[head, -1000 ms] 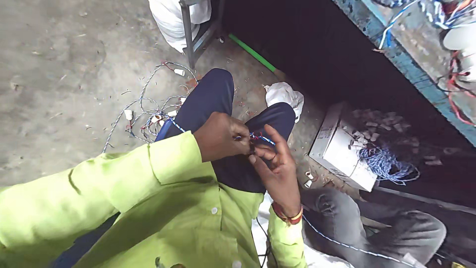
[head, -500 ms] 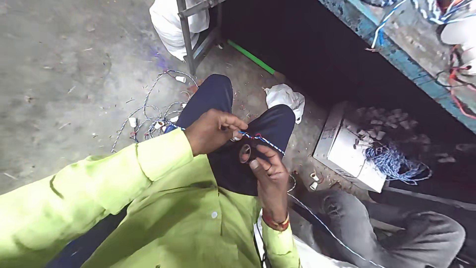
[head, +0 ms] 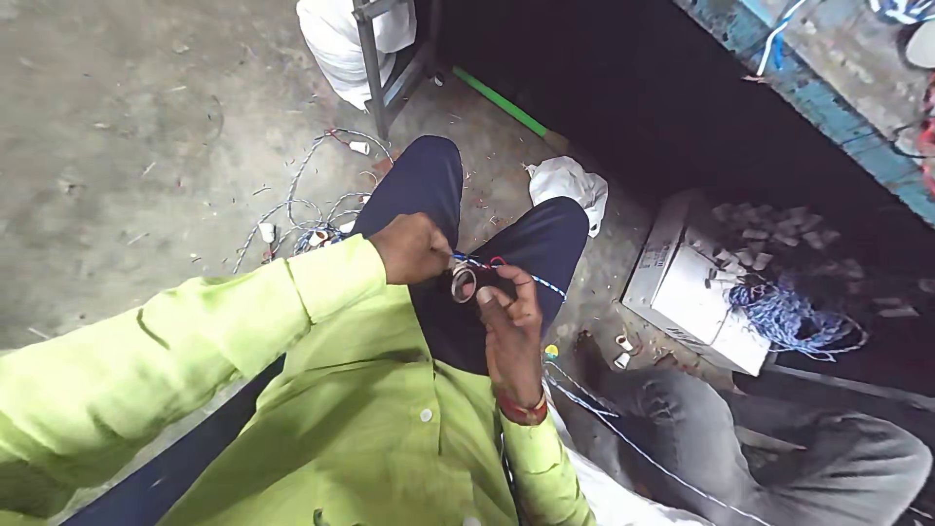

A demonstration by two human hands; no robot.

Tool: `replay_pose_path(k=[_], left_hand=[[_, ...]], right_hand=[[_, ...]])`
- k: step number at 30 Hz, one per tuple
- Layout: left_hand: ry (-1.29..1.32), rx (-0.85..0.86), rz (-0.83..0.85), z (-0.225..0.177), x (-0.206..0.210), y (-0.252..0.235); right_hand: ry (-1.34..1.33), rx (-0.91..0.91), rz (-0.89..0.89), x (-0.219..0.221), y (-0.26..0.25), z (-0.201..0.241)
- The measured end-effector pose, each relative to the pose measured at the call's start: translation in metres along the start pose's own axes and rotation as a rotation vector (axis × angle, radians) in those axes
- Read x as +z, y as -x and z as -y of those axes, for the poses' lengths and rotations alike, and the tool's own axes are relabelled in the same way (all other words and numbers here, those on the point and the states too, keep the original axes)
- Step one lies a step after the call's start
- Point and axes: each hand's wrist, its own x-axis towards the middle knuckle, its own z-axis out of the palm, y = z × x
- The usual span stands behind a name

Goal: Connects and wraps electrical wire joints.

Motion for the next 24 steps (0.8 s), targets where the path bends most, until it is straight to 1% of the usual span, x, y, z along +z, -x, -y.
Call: replay_pose_path(k=[2, 5, 7, 8, 9, 11, 13, 15, 19, 21, 24], left_hand=[[0.087, -0.018, -0.027, 0.002, -0.003, -0.002], [0.328, -0.055, -0.080, -0.006, -0.011, -0.003], [0.483, -0.060, -0.066, -0.018, -0.015, 0.001], [0.555, -0.064, -0.046, -0.024, -0.015, 0.003], [0.623, -0.081, -0.021, -0.030, -0.015, 0.006], [0.716, -0.133, 0.017, -0.037, -0.015, 0.009], [0.738, -0.167, 0.008, -0.042, -0.014, 0.010], [0.703, -0.139, -0.050, -0.045, -0.013, 0.011], [0.541, 0.070, -0.288, -0.040, 0.001, 0.007], [0.530, 0.152, -0.365, -0.039, 0.008, 0.003], [0.577, 0.196, -0.422, -0.040, 0.012, 0.000]], right_hand=[[-0.022, 0.025, -0.022, 0.001, 0.000, 0.000], [-0.118, 0.178, -0.077, 0.009, -0.007, 0.005], [-0.201, 0.289, -0.093, 0.015, -0.014, 0.006], [-0.241, 0.313, -0.101, 0.018, -0.017, 0.006], [-0.282, 0.311, -0.123, 0.021, -0.020, 0.006], [-0.346, 0.240, -0.172, 0.028, -0.026, 0.007], [-0.360, 0.174, -0.191, 0.029, -0.027, 0.007], [-0.345, 0.148, -0.208, 0.030, -0.028, 0.006], [-0.154, 0.093, -0.178, 0.025, -0.032, 0.008], [-0.162, 0.150, -0.171, 0.023, -0.034, 0.010], [-0.243, 0.243, -0.151, 0.022, -0.034, 0.014]])
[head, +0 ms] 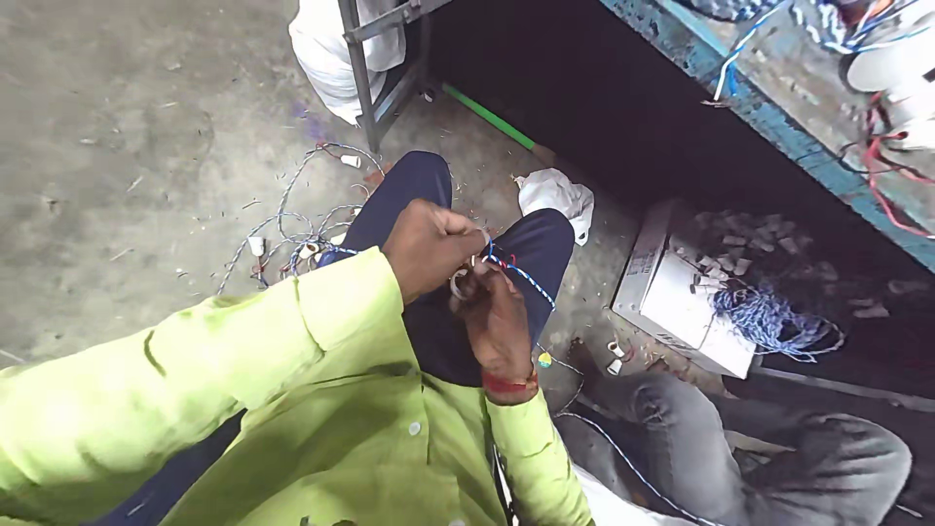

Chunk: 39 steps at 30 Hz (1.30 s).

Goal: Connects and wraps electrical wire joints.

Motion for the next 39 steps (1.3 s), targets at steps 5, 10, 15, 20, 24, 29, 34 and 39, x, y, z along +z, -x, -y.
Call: replay_pose_path(k=[5, 10, 15, 20, 24, 29, 34, 39], left_hand=[[0.183, -0.029, 0.015, -0.002, 0.003, -0.005], [0.034, 0.017, 0.026, -0.012, -0.011, -0.012], [-0.093, 0.005, 0.041, -0.004, -0.011, -0.006], [-0.192, 0.030, 0.185, 0.002, -0.015, -0.001], [-0.323, 0.122, 0.252, 0.004, -0.013, 0.005], [-0.369, 0.199, 0.241, 0.011, -0.011, 0.011], [-0.432, 0.249, 0.245, 0.006, -0.016, 0.012], [-0.433, 0.244, 0.259, 0.007, -0.015, 0.015]], right_hand=[[-0.087, 0.055, 0.016, -0.002, 0.001, 0.002], [0.035, -0.050, 0.012, -0.010, 0.019, 0.004], [0.062, -0.213, 0.165, -0.019, 0.041, -0.004], [0.034, -0.304, 0.141, -0.020, 0.038, -0.007], [0.018, -0.273, 0.101, -0.023, 0.030, -0.007], [0.033, -0.230, 0.077, -0.025, 0.031, -0.005], [-0.003, -0.227, 0.084, -0.025, 0.031, -0.004], [-0.003, -0.244, 0.102, -0.026, 0.031, -0.004]])
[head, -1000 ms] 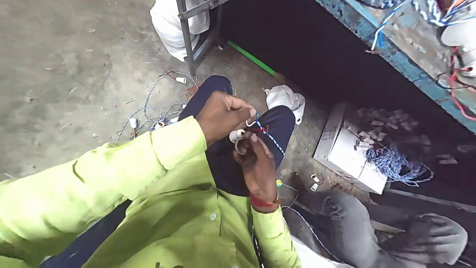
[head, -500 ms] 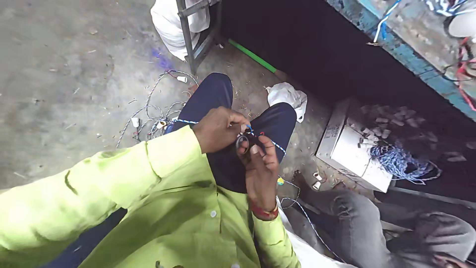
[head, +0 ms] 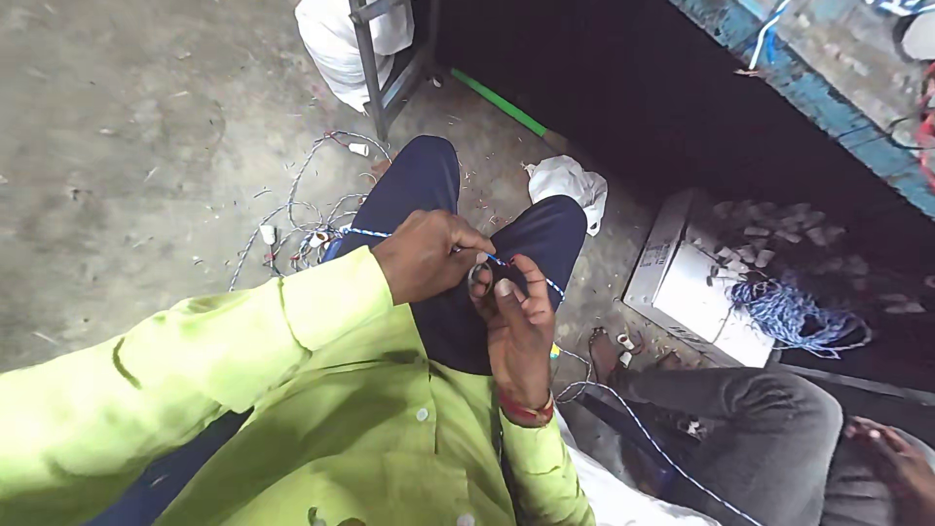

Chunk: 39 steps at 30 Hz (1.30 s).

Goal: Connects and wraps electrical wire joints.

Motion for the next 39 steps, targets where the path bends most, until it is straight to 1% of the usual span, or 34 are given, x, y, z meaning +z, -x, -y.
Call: replay_pose_path(k=[3, 7, 10, 13, 17, 20, 25, 33, 35, 39], left_hand=[[0.017, -0.009, 0.000, 0.001, 0.002, 0.002], [0.016, 0.013, -0.096, -0.001, 0.004, 0.006], [0.068, -0.005, -0.145, -0.002, 0.007, 0.011], [0.139, -0.078, -0.112, -0.001, 0.003, 0.012], [0.118, -0.122, -0.071, 0.000, -0.001, 0.012], [0.127, -0.190, -0.037, 0.000, -0.003, 0.010], [0.226, -0.264, 0.050, -0.004, -0.003, 0.006], [0.209, -0.269, 0.077, -0.001, 0.001, 0.005], [0.206, -0.275, 0.068, -0.001, 0.002, 0.004], [0.189, -0.229, 0.034, 0.002, 0.005, 0.004]], right_hand=[[0.003, 0.001, -0.005, -0.001, -0.001, -0.002], [0.031, -0.011, 0.015, -0.001, -0.001, -0.005], [0.023, -0.008, 0.024, -0.001, 0.000, -0.005], [0.012, -0.005, 0.046, -0.002, 0.000, -0.005], [0.048, -0.041, 0.075, -0.005, 0.001, -0.006], [0.087, -0.069, 0.086, -0.007, 0.002, -0.007], [0.144, -0.102, 0.083, -0.009, 0.000, -0.007], [0.178, -0.098, 0.109, -0.014, -0.001, -0.007], [0.182, -0.092, 0.107, -0.014, -0.001, -0.006], [0.202, -0.074, 0.116, -0.015, -0.001, -0.005]])
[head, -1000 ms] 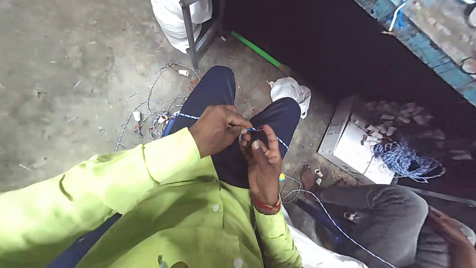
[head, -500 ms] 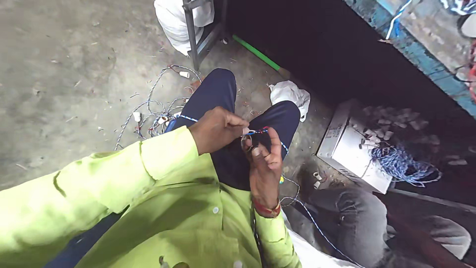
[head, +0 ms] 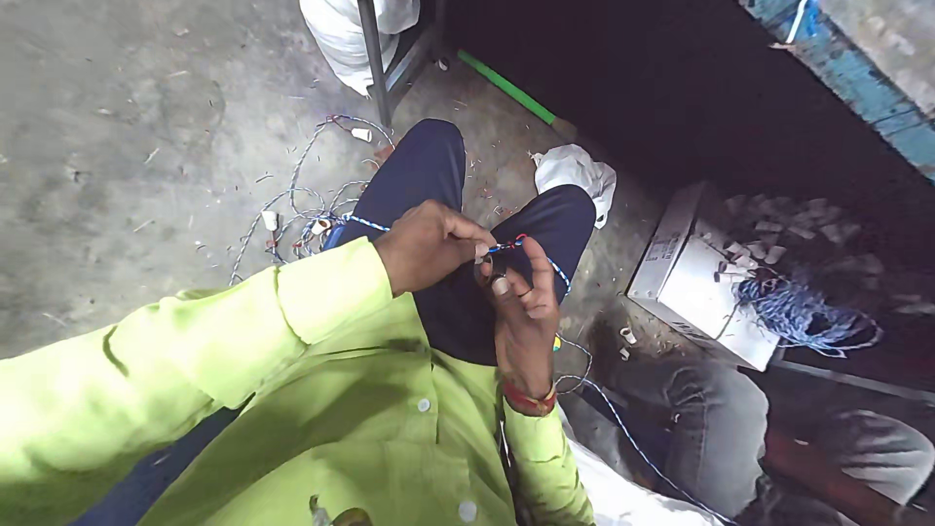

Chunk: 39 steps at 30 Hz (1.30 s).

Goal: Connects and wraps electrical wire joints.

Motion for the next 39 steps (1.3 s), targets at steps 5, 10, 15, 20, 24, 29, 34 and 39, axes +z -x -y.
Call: replay_pose_path(k=[5, 10, 15, 20, 24, 29, 34, 39], left_hand=[[-0.092, 0.059, -0.026, 0.011, 0.005, 0.003], [-0.244, 0.311, -0.060, 0.018, 0.009, 0.009], [-0.399, 0.510, -0.025, 0.026, 0.003, 0.005], [-0.459, 0.590, -0.028, 0.039, 0.000, 0.004], [-0.362, 0.578, -0.086, 0.039, 0.002, 0.009], [-0.180, 0.427, -0.114, 0.028, 0.003, 0.011], [-0.159, 0.426, -0.150, 0.023, 0.006, 0.007], [-0.356, 0.619, -0.298, 0.025, 0.014, 0.006]], right_hand=[[-0.010, 0.027, 0.009, 0.000, -0.001, -0.001], [-0.049, 0.059, -0.011, -0.001, 0.000, -0.002], [-0.026, 0.082, -0.017, 0.000, 0.001, 0.000], [-0.116, 0.104, -0.010, -0.001, 0.002, 0.020], [-0.386, 0.156, 0.031, -0.012, -0.007, 0.038], [-0.425, 0.091, 0.149, -0.013, -0.034, 0.036], [0.002, 0.120, 0.226, -0.008, -0.036, 0.037], [0.193, 0.165, 0.198, -0.008, -0.035, 0.031]])
